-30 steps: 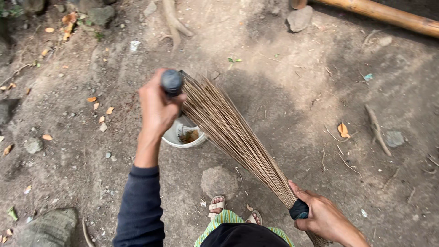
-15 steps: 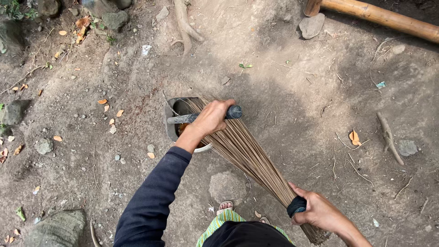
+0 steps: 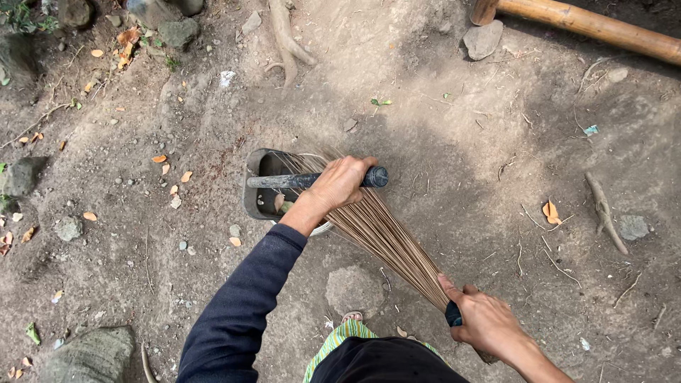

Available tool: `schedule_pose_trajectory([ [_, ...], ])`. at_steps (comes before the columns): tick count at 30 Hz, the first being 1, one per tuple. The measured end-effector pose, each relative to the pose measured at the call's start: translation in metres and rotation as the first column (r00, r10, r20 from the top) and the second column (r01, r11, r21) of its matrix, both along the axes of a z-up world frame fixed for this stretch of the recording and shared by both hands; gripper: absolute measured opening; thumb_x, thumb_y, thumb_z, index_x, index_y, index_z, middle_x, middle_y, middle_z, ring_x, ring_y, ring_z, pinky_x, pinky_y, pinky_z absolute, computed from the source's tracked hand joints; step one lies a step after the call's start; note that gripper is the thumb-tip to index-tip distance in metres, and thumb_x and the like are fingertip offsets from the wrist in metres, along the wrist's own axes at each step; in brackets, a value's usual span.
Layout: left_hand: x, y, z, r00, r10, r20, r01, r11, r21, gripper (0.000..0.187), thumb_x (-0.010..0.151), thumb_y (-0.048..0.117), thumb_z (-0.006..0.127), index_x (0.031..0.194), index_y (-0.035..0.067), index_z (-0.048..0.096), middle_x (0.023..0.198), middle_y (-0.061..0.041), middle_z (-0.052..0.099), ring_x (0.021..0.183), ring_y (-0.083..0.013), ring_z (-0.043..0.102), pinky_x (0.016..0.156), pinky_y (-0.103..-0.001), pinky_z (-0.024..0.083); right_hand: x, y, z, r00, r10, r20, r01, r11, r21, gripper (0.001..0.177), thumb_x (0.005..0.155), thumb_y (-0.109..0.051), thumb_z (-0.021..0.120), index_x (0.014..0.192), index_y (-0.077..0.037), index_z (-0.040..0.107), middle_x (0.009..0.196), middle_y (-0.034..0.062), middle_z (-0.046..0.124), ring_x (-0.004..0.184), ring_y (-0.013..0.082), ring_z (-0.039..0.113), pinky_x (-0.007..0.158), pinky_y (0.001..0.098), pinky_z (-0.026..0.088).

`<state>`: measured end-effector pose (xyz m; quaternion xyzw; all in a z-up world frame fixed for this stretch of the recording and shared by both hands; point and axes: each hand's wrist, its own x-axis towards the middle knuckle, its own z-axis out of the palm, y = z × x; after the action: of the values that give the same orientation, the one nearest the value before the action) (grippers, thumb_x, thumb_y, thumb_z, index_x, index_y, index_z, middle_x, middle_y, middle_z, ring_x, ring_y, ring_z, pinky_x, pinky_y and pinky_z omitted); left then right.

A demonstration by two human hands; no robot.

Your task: The person sweeps dirt and dried leaves into a hand-held dustpan and empties the contents into a plastic bucket while moving through an outdoor dirt area.

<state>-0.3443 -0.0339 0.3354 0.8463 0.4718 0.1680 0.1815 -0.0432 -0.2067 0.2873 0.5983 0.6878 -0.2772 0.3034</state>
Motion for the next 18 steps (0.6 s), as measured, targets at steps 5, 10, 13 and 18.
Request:
schedule_pose_trajectory([
  [5, 0.005, -0.004, 0.007, 1.000, -0.021, -0.001, 0.021, 0.999, 0.039, 0.063, 0.061, -0.011, 0.076, 0.121, 0.002, 0.063, 0.094, -0.021, 0.072, 0.097, -0.0360, 0.071, 0.083, -0.045, 0.055, -0.016, -0.001, -0.002, 0.987, 0.163, 0.015, -0.164, 0.983, 0.086, 0.104, 0.078, -0.020, 0.080, 0.162, -0.017, 0.017, 0.118, 0.0151, 0.069, 0.095, 0.0245, 0.072, 0.093, 0.0375, 0.059],
  [10, 0.002, -0.006, 0.015, 1.000, -0.026, 0.003, 0.026, 0.995, 0.101, 0.067, 0.056, -0.011, 0.078, 0.120, 0.001, 0.062, 0.092, -0.020, 0.072, 0.092, -0.0355, 0.072, 0.077, -0.044, 0.056, -0.026, 0.002, -0.001, 0.980, 0.194, 0.053, -0.198, 0.977, 0.079, 0.101, 0.080, -0.012, 0.076, 0.161, -0.018, 0.017, 0.119, 0.0155, 0.064, 0.091, 0.0239, 0.072, 0.089, 0.0370, 0.060],
  [13, -0.001, -0.011, 0.020, 1.000, -0.016, -0.021, 0.018, 0.993, 0.117, 0.063, 0.057, -0.010, 0.079, 0.117, 0.001, 0.062, 0.087, -0.019, 0.072, 0.087, -0.0350, 0.073, 0.074, -0.043, 0.056, -0.022, 0.002, 0.003, 0.976, 0.206, 0.071, -0.213, 0.971, 0.106, 0.101, 0.077, -0.006, 0.073, 0.161, -0.017, 0.017, 0.121, 0.0145, 0.062, 0.084, 0.0210, 0.073, 0.082, 0.0368, 0.061],
  [18, 0.001, -0.023, 0.029, 0.997, -0.002, -0.071, 0.007, 0.997, 0.071, 0.052, 0.065, -0.009, 0.078, 0.113, 0.002, 0.062, 0.085, -0.016, 0.073, 0.086, -0.0345, 0.073, 0.071, -0.045, 0.056, -0.020, -0.004, -0.009, 0.947, 0.298, 0.118, -0.319, 0.912, 0.259, 0.096, 0.075, 0.010, 0.058, 0.159, -0.016, 0.020, 0.124, 0.0226, 0.058, 0.069, 0.0200, 0.072, 0.065, 0.0349, 0.063],
])
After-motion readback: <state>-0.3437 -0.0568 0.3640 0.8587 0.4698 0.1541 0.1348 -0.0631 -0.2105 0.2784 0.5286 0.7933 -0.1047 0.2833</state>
